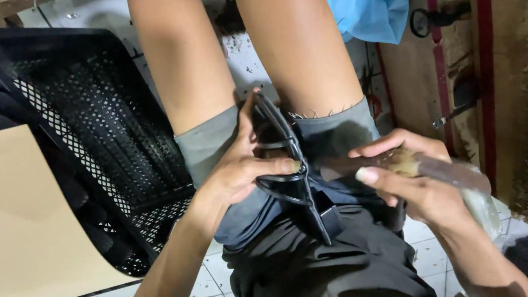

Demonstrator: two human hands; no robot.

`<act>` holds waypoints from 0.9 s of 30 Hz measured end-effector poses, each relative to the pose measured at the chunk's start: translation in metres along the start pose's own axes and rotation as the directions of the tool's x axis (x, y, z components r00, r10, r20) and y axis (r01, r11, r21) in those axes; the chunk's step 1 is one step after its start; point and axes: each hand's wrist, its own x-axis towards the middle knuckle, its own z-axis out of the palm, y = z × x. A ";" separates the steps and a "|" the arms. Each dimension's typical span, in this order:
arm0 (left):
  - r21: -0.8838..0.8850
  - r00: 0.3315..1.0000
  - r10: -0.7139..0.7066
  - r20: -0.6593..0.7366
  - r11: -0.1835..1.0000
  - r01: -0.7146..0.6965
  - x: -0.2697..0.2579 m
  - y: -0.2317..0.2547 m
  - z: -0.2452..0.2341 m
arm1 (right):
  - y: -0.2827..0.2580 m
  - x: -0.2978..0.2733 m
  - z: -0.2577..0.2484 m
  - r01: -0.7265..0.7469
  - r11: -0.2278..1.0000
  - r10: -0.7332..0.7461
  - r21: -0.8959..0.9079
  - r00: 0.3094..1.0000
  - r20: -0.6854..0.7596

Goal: Assembling sandals by manually attaching straps to the soles and securing them with a mallet.

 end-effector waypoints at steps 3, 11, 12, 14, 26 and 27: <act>-0.021 1.000 -0.016 0.023 1.000 0.017 0.006 0.001 0.001 | 0.005 0.006 0.003 -0.042 0.864 0.034 0.502 0.999 0.025; 0.071 0.991 0.070 0.114 0.994 -0.078 0.015 0.012 0.007 | -0.010 0.039 -0.001 0.091 0.992 -0.107 0.082 0.969 0.221; 0.073 0.990 0.072 0.117 0.994 -0.081 0.017 0.011 0.005 | -0.017 0.045 -0.002 0.095 0.992 -0.110 0.081 0.970 0.217; 0.084 0.975 0.141 0.174 0.984 -0.157 0.018 0.007 0.002 | -0.029 0.053 -0.003 0.255 0.964 -0.217 -0.076 0.918 0.333; 0.033 0.972 0.069 0.225 0.996 -0.078 0.018 0.002 -0.005 | -0.018 0.025 0.004 -0.021 0.986 0.006 0.165 0.996 0.092; 0.034 0.972 0.065 0.226 0.997 -0.075 0.017 0.006 -0.002 | -0.015 0.024 0.004 -0.023 0.986 0.008 0.166 0.996 0.090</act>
